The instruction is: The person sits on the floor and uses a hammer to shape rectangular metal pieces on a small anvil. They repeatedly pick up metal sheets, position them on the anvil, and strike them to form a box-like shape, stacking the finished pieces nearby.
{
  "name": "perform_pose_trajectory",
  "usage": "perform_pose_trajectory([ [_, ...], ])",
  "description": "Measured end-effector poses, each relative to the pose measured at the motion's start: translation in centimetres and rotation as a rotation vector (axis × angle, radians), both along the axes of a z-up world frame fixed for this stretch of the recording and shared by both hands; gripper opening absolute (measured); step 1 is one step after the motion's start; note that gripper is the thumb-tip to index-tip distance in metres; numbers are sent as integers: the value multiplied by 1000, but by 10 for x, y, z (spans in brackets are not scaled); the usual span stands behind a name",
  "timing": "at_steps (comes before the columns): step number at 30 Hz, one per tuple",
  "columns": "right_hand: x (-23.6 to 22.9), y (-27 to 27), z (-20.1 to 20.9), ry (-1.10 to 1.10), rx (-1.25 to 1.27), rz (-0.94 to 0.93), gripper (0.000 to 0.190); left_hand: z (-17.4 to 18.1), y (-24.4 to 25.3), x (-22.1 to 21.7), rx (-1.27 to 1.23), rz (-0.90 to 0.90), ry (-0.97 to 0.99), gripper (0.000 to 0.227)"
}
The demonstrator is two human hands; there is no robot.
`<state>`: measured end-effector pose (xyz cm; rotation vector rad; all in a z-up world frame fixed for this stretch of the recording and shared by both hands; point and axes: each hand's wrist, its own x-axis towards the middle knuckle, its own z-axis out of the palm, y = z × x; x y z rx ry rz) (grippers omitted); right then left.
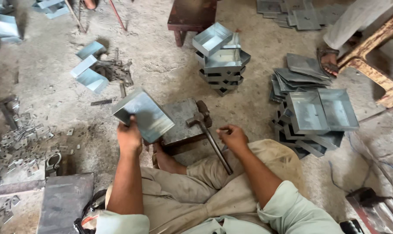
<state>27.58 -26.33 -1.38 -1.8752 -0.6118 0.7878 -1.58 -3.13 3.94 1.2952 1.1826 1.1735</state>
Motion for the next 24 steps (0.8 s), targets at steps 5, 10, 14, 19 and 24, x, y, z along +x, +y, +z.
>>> perform_pose_trajectory([
  [5,-30,19,-2,382,-44,163,66,43,-3,25,682,-53,499,33],
  [10,-17,11,-6,136,170,124,61,58,-25,77,648,-422,1402,35],
  [14,-14,-23,57,-370,91,1,57,35,-39,88,704,-407,1308,33],
  [19,-10,-48,141,-414,831,-84,42,26,-37,85,675,-417,1319,30],
  [24,-11,-39,149,-490,1116,-131,38,35,-42,87,644,-420,1355,32],
])
